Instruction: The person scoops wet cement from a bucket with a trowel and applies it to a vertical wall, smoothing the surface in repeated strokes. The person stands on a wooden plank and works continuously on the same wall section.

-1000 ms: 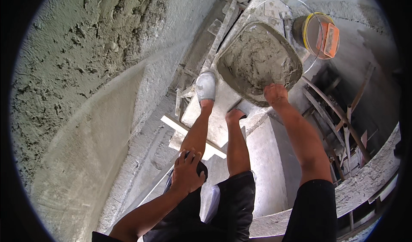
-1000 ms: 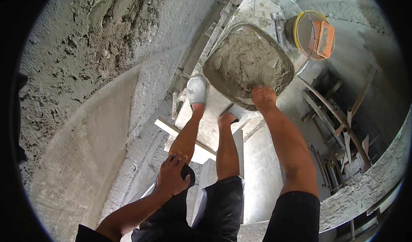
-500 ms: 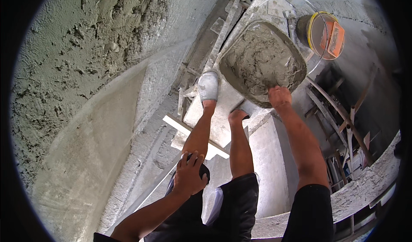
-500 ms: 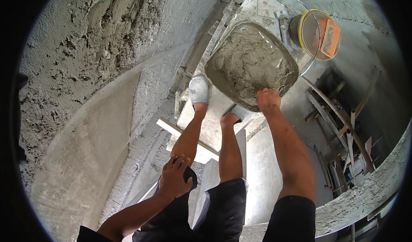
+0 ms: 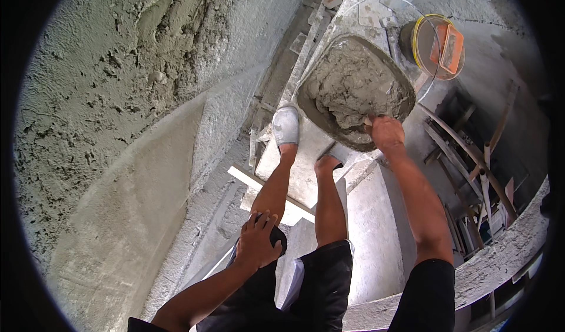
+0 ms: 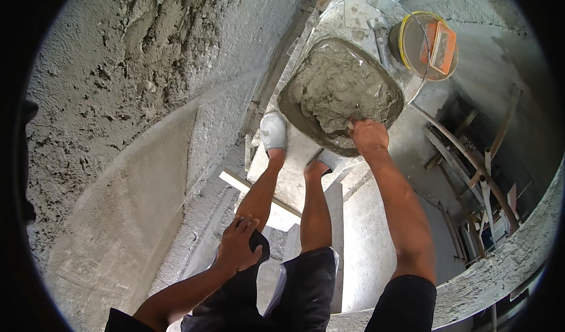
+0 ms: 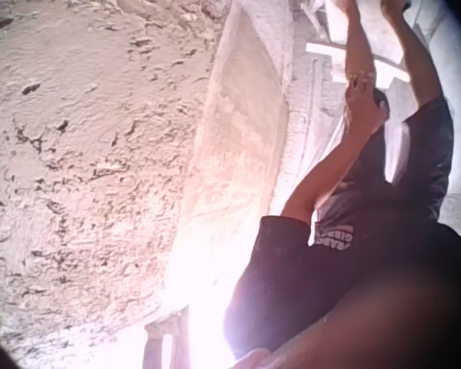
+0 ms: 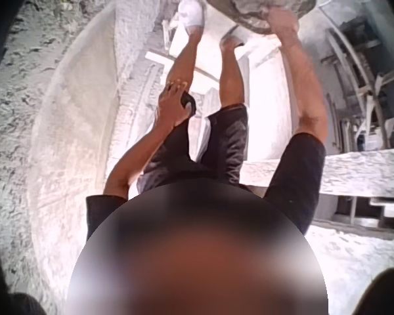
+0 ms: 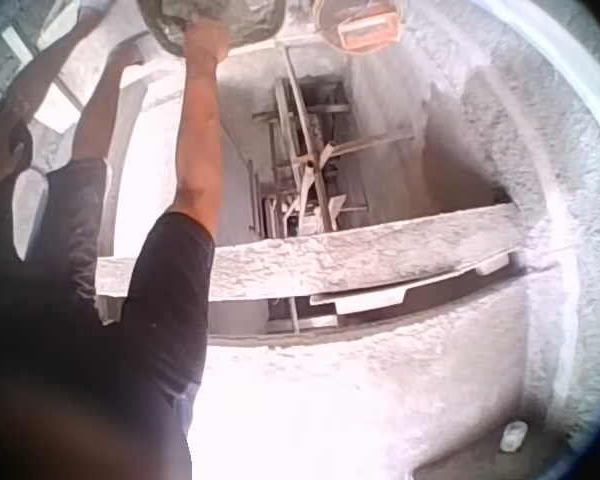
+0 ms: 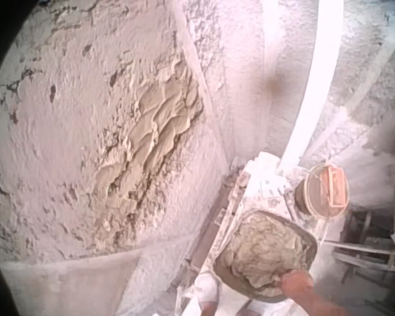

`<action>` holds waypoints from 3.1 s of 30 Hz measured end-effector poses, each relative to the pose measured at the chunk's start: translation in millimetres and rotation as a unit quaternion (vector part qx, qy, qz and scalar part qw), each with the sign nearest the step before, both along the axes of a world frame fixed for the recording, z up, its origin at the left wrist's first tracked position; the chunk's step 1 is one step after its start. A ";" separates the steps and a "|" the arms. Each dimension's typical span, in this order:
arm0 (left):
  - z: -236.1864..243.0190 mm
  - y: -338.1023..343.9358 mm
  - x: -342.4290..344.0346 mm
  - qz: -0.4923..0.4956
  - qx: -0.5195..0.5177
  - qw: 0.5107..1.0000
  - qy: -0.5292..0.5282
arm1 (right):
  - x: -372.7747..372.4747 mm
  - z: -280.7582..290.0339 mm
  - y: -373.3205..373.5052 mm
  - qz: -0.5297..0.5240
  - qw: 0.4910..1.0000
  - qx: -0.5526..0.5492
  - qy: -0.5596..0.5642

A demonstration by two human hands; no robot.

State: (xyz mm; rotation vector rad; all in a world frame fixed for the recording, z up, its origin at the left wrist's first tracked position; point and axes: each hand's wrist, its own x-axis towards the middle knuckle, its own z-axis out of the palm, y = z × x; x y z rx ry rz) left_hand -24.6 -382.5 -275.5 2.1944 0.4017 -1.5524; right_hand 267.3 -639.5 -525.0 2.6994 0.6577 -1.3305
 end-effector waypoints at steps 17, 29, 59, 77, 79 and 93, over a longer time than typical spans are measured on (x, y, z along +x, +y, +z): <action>2.2 6.3 0.2 0.030 -0.008 0.999 0.024 | -10.2 93.0 1.6 -0.682 0.638 0.197 0.298; -1.8 6.5 -6.9 0.020 -0.014 0.999 -0.027 | -22.8 -40.7 42.3 -0.279 0.958 -0.030 0.068; -1.3 3.3 -0.7 -0.007 -0.011 1.000 0.009 | -86.3 9.7 67.7 -0.686 0.649 0.291 0.155; -5.6 3.3 -13.0 -0.032 -0.005 0.999 -0.027 | -19.4 -50.2 37.3 -0.344 0.929 0.043 0.132; -5.0 4.6 -8.8 -0.019 -0.006 0.999 -0.026 | -18.5 -52.4 45.0 -0.139 0.978 0.023 0.156; -1.1 4.8 -11.7 0.013 -0.010 1.000 -0.019 | -15.8 -25.5 96.0 -0.180 0.980 -0.032 0.073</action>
